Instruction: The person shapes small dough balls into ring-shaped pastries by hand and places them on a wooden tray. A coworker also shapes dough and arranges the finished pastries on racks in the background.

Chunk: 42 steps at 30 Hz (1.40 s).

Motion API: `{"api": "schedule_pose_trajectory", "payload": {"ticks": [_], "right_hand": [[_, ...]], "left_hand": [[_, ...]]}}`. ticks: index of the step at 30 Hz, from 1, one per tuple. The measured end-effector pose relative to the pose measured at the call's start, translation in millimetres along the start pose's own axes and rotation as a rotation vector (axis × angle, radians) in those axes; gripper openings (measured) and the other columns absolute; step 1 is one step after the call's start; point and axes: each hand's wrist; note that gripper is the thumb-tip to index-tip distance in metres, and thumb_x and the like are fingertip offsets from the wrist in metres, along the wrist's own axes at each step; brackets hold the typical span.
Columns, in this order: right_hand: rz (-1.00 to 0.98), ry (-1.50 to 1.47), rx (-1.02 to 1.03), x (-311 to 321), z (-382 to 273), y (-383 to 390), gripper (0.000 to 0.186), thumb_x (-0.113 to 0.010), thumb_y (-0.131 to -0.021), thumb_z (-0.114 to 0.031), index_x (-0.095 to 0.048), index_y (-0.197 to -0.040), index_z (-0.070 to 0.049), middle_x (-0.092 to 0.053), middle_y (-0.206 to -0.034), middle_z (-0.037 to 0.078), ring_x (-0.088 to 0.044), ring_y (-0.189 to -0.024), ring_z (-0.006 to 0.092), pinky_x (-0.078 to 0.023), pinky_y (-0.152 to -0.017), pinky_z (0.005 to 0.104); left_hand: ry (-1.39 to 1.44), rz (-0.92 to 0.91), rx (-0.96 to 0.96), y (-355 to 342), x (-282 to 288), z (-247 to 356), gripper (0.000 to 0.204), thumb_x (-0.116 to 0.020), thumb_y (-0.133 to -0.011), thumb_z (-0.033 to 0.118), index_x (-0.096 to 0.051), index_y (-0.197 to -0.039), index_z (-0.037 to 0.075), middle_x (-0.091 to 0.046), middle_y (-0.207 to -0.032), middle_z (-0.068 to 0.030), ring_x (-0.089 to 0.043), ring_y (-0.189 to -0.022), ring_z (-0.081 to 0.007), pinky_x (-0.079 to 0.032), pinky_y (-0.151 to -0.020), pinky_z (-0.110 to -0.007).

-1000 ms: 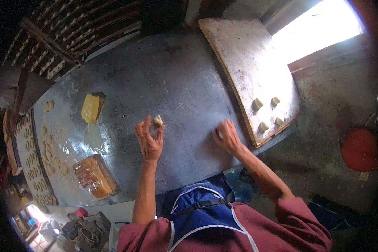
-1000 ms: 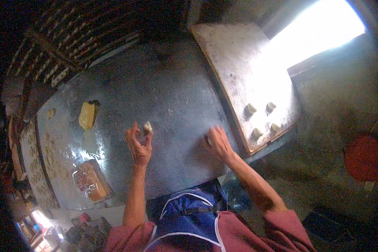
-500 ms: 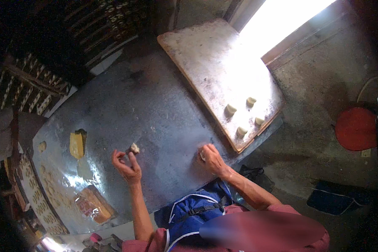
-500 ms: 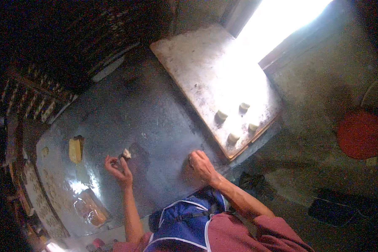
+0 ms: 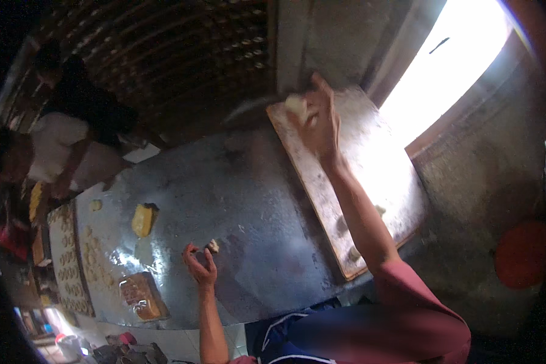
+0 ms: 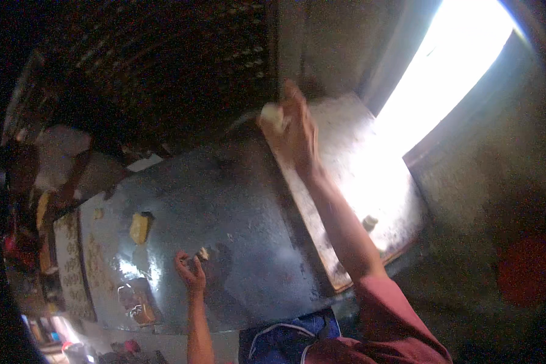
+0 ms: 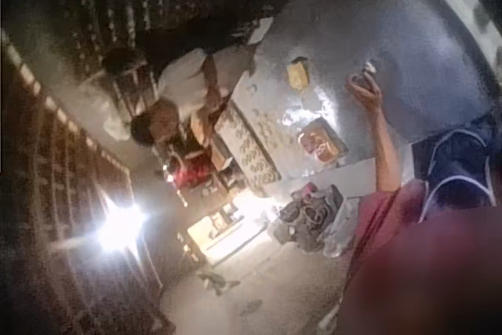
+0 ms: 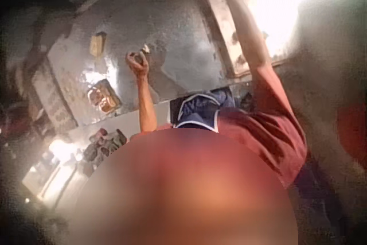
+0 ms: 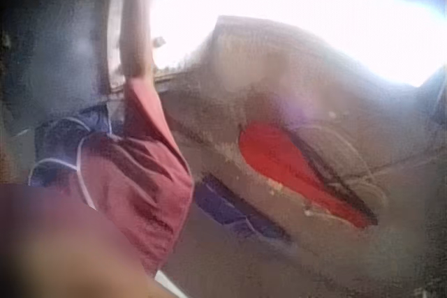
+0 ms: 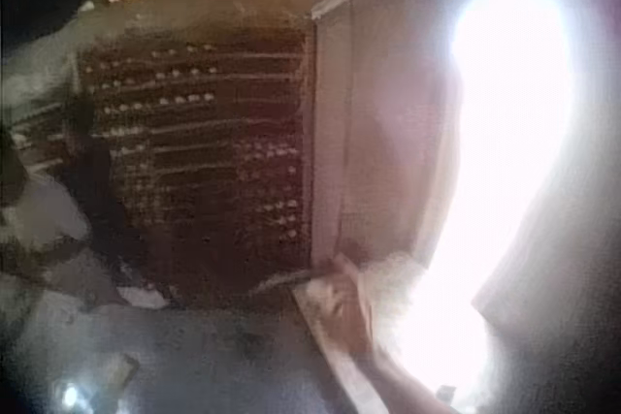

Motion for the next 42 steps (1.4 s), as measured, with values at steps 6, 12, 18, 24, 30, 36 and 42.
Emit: {"api": "schedule_pose_trajectory", "payload": {"ticks": [6, 12, 18, 24, 30, 36, 42], "right_hand": [[-0.158, 0.493, -0.366, -54.0, 151.2, 24.2, 0.089, -0.085, -0.079, -0.024, -0.033, -0.148, 0.000, -0.066, -0.107, 0.022, -0.065, -0.097, 0.0430, -0.054, -0.077, 0.0519], [-0.678, -0.474, -0.590, -44.5, -152.6, 262.0, 0.044, -0.076, -0.091, -0.030, -0.054, -0.118, -0.003, -0.062, -0.106, 0.014, -0.061, -0.093, 0.0274, -0.049, -0.077, 0.0401], [-1.518, -1.390, -1.385, 21.8, -327.1, 368.1, 0.086, -0.024, -0.103, -0.067, -0.013, -0.162, -0.005, -0.020, -0.163, 0.016, -0.020, -0.150, 0.0283, -0.018, -0.122, 0.0440], [-1.916, -1.449, -0.294, -3.5, -466.1, 375.4, 0.095, -0.012, -0.100, -0.072, -0.003, -0.162, -0.001, 0.001, -0.170, 0.019, 0.003, -0.157, 0.0348, 0.003, -0.125, 0.0512], [-1.544, -0.947, 0.514, -141.2, -639.2, 519.8, 0.081, -0.019, -0.106, -0.060, -0.008, -0.162, -0.002, -0.002, -0.169, 0.022, 0.000, -0.156, 0.0408, 0.002, -0.125, 0.0533], [-2.024, -1.503, -1.046, -179.8, -709.7, 564.6, 0.074, -0.017, -0.109, -0.057, -0.016, -0.162, -0.006, -0.017, -0.168, 0.017, -0.015, -0.155, 0.0309, -0.009, -0.126, 0.0440], [-2.056, -1.022, -0.229, -287.7, -627.1, 465.4, 0.062, -0.043, -0.105, -0.042, -0.039, -0.149, 0.001, -0.041, -0.153, 0.022, -0.035, -0.145, 0.0362, -0.024, -0.122, 0.0450]], "left_hand": [[0.066, 0.101, 0.191, 50.0, 44.3, 76.5, 0.038, -0.060, -0.100, 0.018, -0.047, -0.130, -0.001, -0.055, -0.114, -0.0145, -0.054, -0.103, -0.0266, -0.044, -0.089, -0.042], [0.275, 0.204, 0.409, 134.6, 115.4, 141.3, 0.050, -0.050, -0.103, 0.040, -0.054, -0.132, -0.001, -0.057, -0.132, -0.0208, -0.054, -0.124, -0.0343, -0.041, -0.106, -0.047], [0.045, -0.129, 0.223, 128.7, 178.6, 112.4, 0.073, -0.023, -0.105, 0.057, -0.046, -0.148, 0.003, -0.043, -0.157, -0.0144, -0.034, -0.149, -0.0384, -0.006, -0.122, -0.061], [0.647, 0.553, 0.590, 212.6, 304.7, 51.9, 0.092, -0.018, -0.099, 0.075, -0.029, -0.157, 0.004, -0.035, -0.160, -0.0195, -0.030, -0.150, -0.0360, -0.012, -0.122, -0.061], [1.108, 0.939, 0.864, 273.3, 416.6, 49.3, 0.092, -0.013, -0.101, 0.072, -0.017, -0.161, 0.003, -0.019, -0.168, -0.0165, -0.019, -0.154, -0.0310, -0.010, -0.126, -0.048], [0.196, 0.792, 0.641, 286.2, 469.6, -28.3, 0.087, -0.015, -0.101, 0.071, -0.023, -0.161, 0.008, -0.022, -0.168, -0.0144, -0.012, -0.156, -0.0347, 0.001, -0.126, -0.047], [-0.148, 0.482, 0.996, 298.0, 509.1, -157.2, 0.037, -0.048, -0.107, 0.033, -0.065, -0.121, 0.003, -0.062, -0.131, -0.0204, -0.057, -0.124, -0.0359, -0.040, -0.109, -0.046]]}}
Point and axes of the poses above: each hand's wrist, its own y-axis away from the middle knuckle, its own x-axis out of the back of the hand, z = x × y
